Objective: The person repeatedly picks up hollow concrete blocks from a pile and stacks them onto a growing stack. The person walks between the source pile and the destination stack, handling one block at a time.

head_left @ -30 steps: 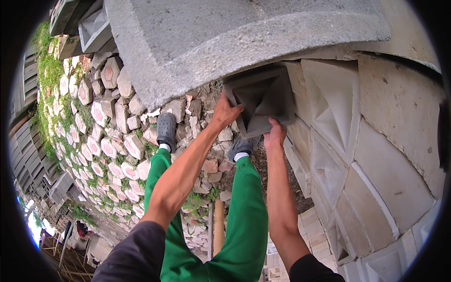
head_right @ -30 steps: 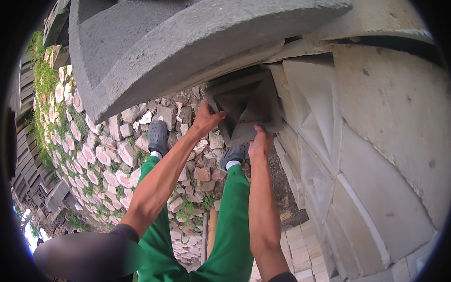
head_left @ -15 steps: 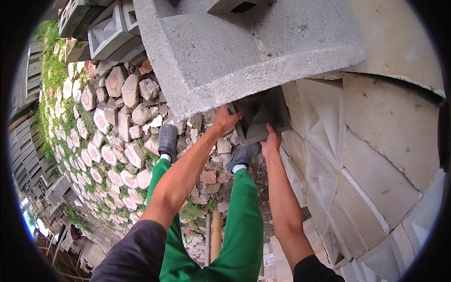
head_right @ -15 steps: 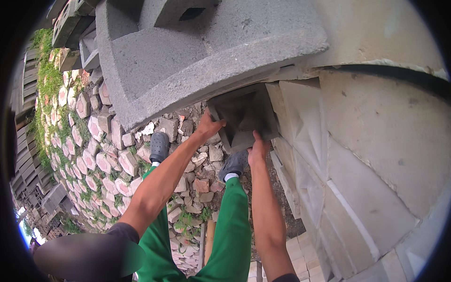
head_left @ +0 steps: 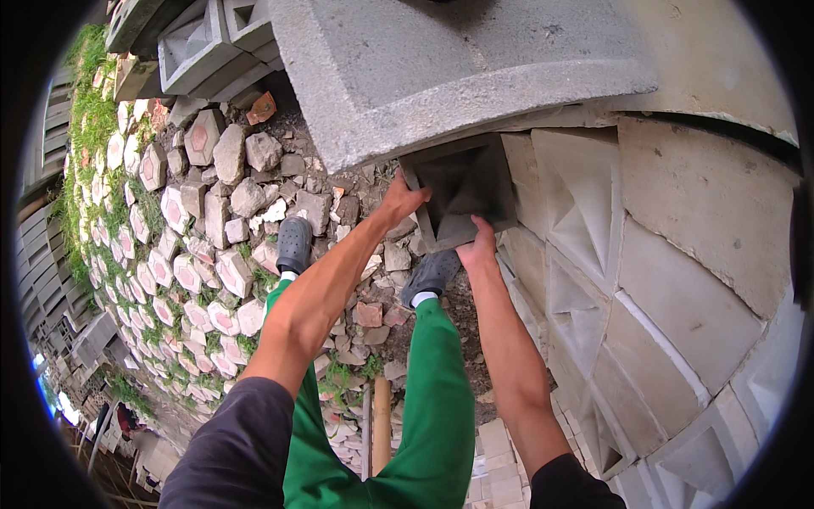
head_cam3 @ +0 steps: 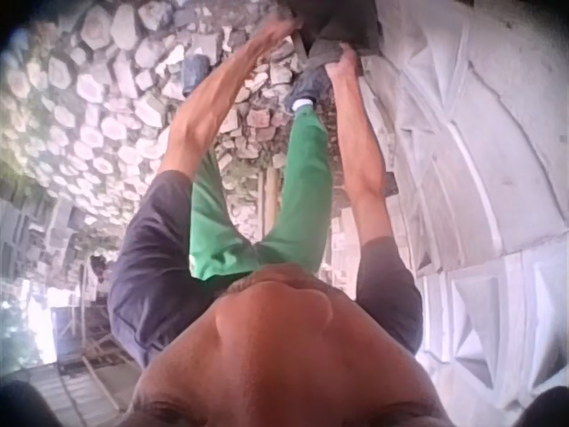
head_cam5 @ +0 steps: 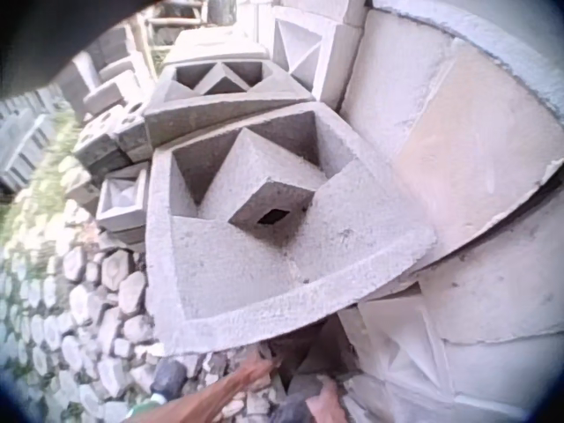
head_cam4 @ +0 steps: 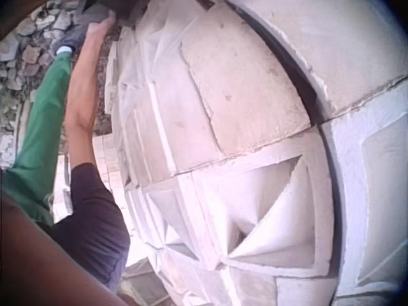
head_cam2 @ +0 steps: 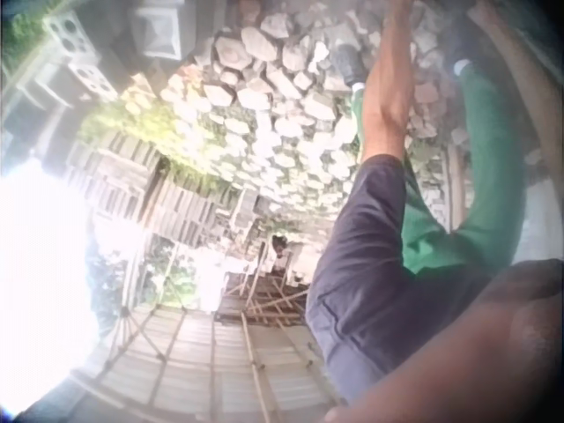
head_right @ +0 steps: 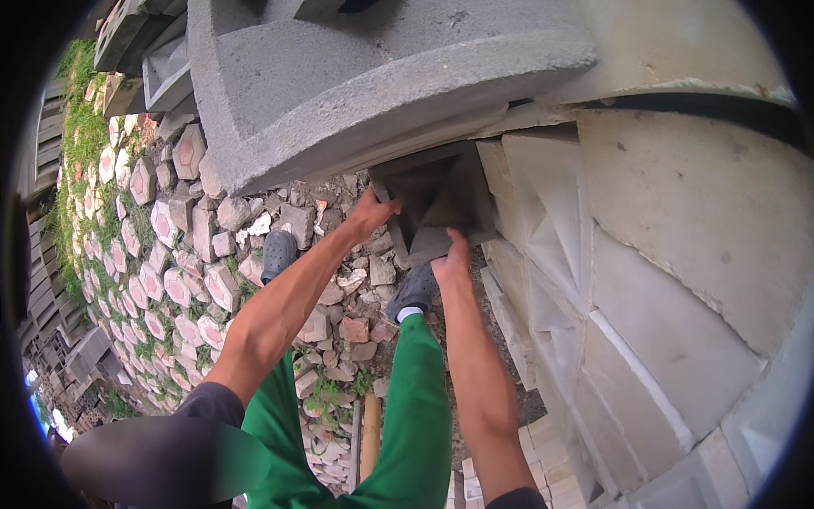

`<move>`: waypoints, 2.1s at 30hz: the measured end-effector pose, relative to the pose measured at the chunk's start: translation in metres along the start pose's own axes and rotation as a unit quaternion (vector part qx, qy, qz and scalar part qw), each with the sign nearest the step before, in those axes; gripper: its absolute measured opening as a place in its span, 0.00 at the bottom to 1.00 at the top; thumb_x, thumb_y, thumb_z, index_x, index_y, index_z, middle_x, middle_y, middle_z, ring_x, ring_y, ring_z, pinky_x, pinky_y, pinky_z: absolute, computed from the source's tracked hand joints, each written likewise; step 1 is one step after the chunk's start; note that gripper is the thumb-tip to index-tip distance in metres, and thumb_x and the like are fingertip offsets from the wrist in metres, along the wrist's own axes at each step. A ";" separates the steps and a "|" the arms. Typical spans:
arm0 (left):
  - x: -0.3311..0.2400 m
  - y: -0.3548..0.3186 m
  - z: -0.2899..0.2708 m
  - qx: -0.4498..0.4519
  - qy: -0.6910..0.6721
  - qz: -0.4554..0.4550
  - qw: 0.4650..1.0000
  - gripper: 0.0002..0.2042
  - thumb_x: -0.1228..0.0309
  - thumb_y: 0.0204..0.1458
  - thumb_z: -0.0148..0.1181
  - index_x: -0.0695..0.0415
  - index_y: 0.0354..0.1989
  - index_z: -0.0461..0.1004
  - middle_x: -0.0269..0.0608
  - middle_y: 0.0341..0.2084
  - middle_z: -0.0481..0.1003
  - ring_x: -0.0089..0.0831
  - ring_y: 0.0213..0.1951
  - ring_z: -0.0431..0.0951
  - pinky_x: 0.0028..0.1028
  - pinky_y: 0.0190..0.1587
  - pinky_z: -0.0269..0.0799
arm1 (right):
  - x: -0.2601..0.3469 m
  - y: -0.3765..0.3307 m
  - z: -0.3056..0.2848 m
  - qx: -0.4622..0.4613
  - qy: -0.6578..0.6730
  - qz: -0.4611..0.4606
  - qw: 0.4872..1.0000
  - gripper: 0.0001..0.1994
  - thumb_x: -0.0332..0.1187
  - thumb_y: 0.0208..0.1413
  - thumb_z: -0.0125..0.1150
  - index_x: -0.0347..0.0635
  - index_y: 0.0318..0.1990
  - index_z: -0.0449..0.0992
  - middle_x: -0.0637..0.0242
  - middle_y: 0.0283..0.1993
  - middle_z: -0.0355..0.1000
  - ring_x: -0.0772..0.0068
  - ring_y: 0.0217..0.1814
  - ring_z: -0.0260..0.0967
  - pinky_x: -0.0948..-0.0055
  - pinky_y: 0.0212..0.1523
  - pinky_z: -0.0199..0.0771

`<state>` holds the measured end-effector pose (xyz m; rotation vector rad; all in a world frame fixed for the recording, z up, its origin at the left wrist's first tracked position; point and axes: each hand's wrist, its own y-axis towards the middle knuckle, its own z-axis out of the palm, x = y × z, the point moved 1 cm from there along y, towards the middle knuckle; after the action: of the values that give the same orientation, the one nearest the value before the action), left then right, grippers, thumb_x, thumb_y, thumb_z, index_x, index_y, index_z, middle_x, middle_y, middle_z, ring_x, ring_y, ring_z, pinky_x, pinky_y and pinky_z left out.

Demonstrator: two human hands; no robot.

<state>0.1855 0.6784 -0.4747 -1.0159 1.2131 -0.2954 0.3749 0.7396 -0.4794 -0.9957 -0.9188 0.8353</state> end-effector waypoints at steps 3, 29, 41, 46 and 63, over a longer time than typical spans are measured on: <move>-0.006 -0.007 0.000 -0.023 0.061 -0.008 0.998 0.30 0.68 0.41 0.61 0.63 0.55 0.60 0.49 0.44 0.72 0.36 0.46 0.71 0.31 0.52 0.64 | -0.002 -0.004 -0.010 -0.043 -0.035 0.030 0.998 0.18 0.37 0.53 0.53 0.42 0.51 0.68 0.60 0.53 0.68 0.56 0.58 0.63 0.50 0.62 0.57; 0.092 -0.321 -0.266 -0.270 -0.247 -0.072 0.928 0.19 0.60 0.40 0.73 0.59 0.18 0.69 0.33 0.16 0.70 0.19 0.20 0.65 0.25 0.22 0.62 | -0.315 -0.233 0.160 0.108 -0.629 -0.020 0.769 0.21 0.47 0.59 0.54 0.41 0.21 0.73 0.73 0.19 0.66 0.80 0.20 0.62 0.78 0.25 0.65; 0.074 -0.547 -0.441 -0.418 -0.383 0.005 0.824 0.29 0.49 0.61 0.42 0.57 0.11 0.59 0.30 0.08 0.59 0.21 0.14 0.60 0.28 0.18 0.56 | -0.490 -0.442 0.327 0.350 -0.728 -0.037 0.588 0.18 0.44 0.65 0.46 0.39 0.29 0.71 0.73 0.15 0.60 0.85 0.14 0.53 0.81 0.16 0.56; 0.099 -0.622 -0.450 -0.417 -0.532 0.050 0.735 0.21 0.54 0.61 0.37 0.56 0.22 0.63 0.29 0.11 0.59 0.20 0.16 0.57 0.25 0.19 0.52 | -0.534 -0.534 0.358 0.373 -0.763 -0.025 0.527 0.21 0.47 0.64 0.46 0.38 0.30 0.73 0.74 0.12 0.59 0.85 0.10 0.50 0.80 0.11 0.48; 0.020 -0.737 -0.592 -0.523 -0.434 0.000 0.733 0.34 0.49 0.62 0.26 0.62 0.23 0.75 0.36 0.14 0.69 0.27 0.20 0.70 0.28 0.29 0.66 | -0.631 -0.636 0.539 0.441 -0.793 0.030 0.419 0.20 0.40 0.60 0.55 0.41 0.17 0.68 0.72 0.14 0.61 0.82 0.15 0.55 0.75 0.22 0.65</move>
<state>-0.0950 -0.0292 0.0859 -1.8177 0.4010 0.9266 -0.2563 0.1432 0.1028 1.1664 -1.5746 2.0496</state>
